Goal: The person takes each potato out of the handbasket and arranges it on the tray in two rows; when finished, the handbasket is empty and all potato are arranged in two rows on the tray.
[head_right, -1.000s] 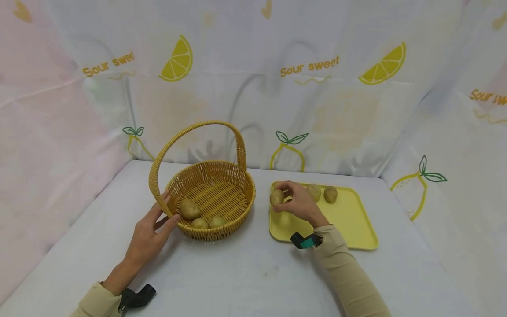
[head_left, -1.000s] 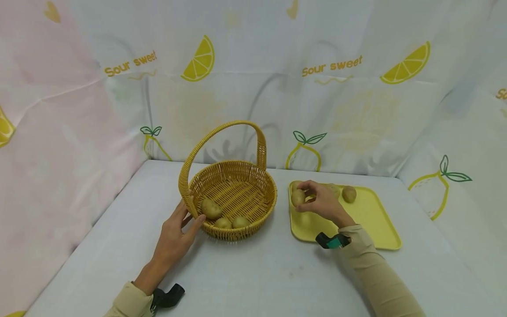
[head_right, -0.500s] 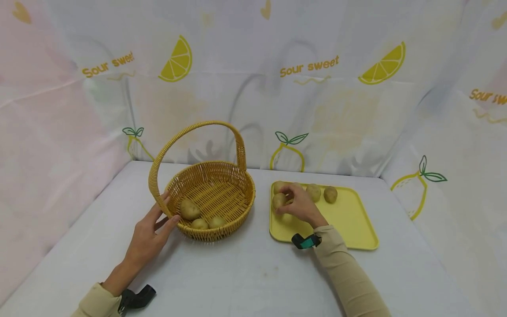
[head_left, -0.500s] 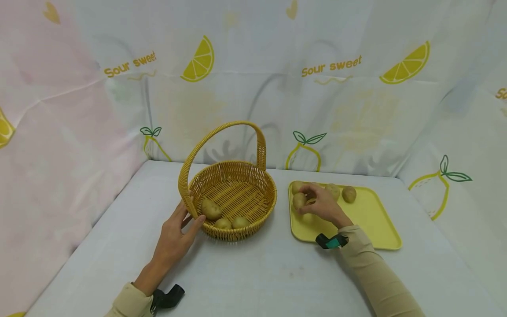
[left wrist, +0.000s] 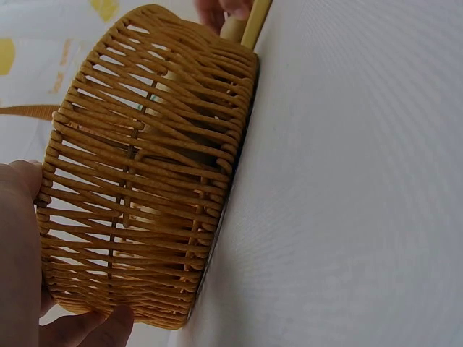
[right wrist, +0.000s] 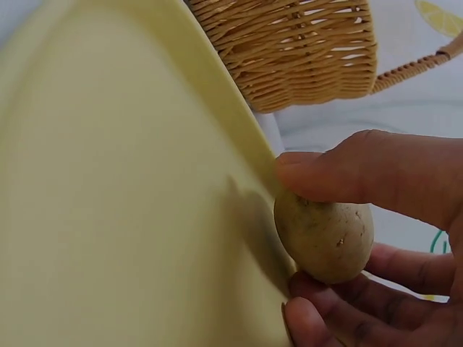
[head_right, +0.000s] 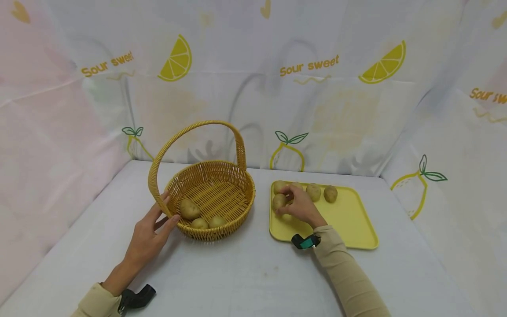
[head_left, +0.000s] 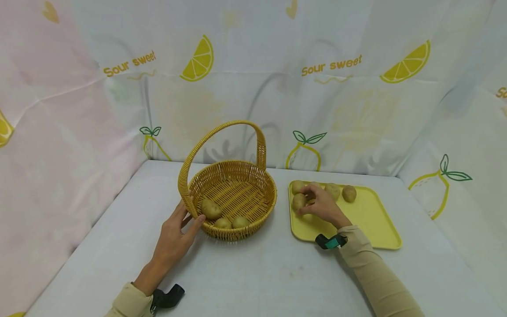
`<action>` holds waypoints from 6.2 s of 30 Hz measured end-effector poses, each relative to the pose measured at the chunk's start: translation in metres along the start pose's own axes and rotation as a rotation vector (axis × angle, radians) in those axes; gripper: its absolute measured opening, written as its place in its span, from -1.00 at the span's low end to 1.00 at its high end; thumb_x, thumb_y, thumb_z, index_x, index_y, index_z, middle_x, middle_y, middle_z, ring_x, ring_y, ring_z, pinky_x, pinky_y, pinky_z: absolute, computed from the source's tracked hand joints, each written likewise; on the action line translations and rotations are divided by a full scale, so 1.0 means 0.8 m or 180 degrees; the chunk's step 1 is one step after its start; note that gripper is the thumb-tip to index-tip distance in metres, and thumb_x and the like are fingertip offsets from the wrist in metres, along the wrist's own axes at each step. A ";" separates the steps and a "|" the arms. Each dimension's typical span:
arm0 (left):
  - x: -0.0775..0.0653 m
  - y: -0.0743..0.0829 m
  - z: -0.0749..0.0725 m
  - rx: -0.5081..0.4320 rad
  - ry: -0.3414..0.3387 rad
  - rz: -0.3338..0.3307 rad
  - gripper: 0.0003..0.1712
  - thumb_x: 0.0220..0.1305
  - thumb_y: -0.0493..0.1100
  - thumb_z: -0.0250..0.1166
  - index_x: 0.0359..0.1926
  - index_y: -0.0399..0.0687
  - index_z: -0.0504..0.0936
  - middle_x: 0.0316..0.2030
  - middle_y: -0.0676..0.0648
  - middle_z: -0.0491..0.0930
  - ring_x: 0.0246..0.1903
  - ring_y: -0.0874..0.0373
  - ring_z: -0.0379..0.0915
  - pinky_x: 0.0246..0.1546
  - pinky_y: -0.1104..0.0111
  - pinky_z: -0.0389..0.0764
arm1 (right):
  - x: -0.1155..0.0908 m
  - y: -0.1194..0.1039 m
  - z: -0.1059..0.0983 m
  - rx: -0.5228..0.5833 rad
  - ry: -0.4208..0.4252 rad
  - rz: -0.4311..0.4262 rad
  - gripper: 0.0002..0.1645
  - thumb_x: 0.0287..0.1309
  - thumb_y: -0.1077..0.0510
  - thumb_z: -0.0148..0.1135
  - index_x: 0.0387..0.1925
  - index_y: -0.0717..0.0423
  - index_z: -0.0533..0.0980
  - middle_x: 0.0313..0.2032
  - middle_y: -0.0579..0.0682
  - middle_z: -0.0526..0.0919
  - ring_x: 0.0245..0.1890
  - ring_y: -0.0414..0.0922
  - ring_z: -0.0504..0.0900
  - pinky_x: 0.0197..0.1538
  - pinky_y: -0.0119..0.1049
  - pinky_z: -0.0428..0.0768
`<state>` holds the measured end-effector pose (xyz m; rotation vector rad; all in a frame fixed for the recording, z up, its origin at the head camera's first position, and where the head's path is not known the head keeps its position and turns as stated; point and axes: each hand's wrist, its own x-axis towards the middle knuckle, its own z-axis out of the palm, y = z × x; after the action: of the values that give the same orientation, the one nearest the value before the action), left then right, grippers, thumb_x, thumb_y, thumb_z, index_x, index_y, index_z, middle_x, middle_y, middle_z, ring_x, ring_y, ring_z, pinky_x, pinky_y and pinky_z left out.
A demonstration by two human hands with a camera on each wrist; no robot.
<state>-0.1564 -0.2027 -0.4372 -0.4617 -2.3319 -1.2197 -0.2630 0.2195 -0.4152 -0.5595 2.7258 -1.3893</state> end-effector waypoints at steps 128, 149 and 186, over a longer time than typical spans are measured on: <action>0.002 0.001 -0.002 -0.0033 -0.0028 0.0024 -0.26 0.48 -0.25 0.33 0.54 -0.34 0.25 0.54 -0.28 0.16 0.34 -0.26 0.37 0.11 -0.01 0.63 | 0.152 -0.179 0.178 -0.0205 -0.2536 -0.1035 -0.23 0.19 0.35 0.48 0.43 0.12 0.47 0.31 0.02 0.56 0.23 -0.08 0.52 0.29 -0.35 0.49; 0.001 0.001 -0.002 -0.0015 -0.0038 0.0021 -0.25 0.48 -0.25 0.33 0.55 -0.36 0.23 0.56 -0.28 0.12 0.33 -0.27 0.38 0.11 0.01 0.62 | 0.148 -0.177 0.183 -0.0548 -0.2300 -0.1016 -0.15 0.12 0.37 0.53 0.44 0.12 0.45 0.34 0.00 0.52 0.22 -0.15 0.48 0.23 -0.43 0.47; 0.000 -0.002 0.000 -0.0087 -0.0028 0.0029 -0.25 0.48 -0.25 0.33 0.56 -0.32 0.23 0.56 -0.26 0.13 0.30 -0.25 0.42 0.10 0.03 0.64 | 0.149 -0.184 0.159 0.0502 -0.1669 -0.0788 -0.22 0.08 0.30 0.48 0.38 0.21 0.49 0.27 0.03 0.57 0.08 0.04 0.65 0.12 -0.29 0.63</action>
<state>-0.1570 -0.2033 -0.4382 -0.4874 -2.3205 -1.2488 -0.3060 0.0026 -0.3596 -1.0975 2.1691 -1.2579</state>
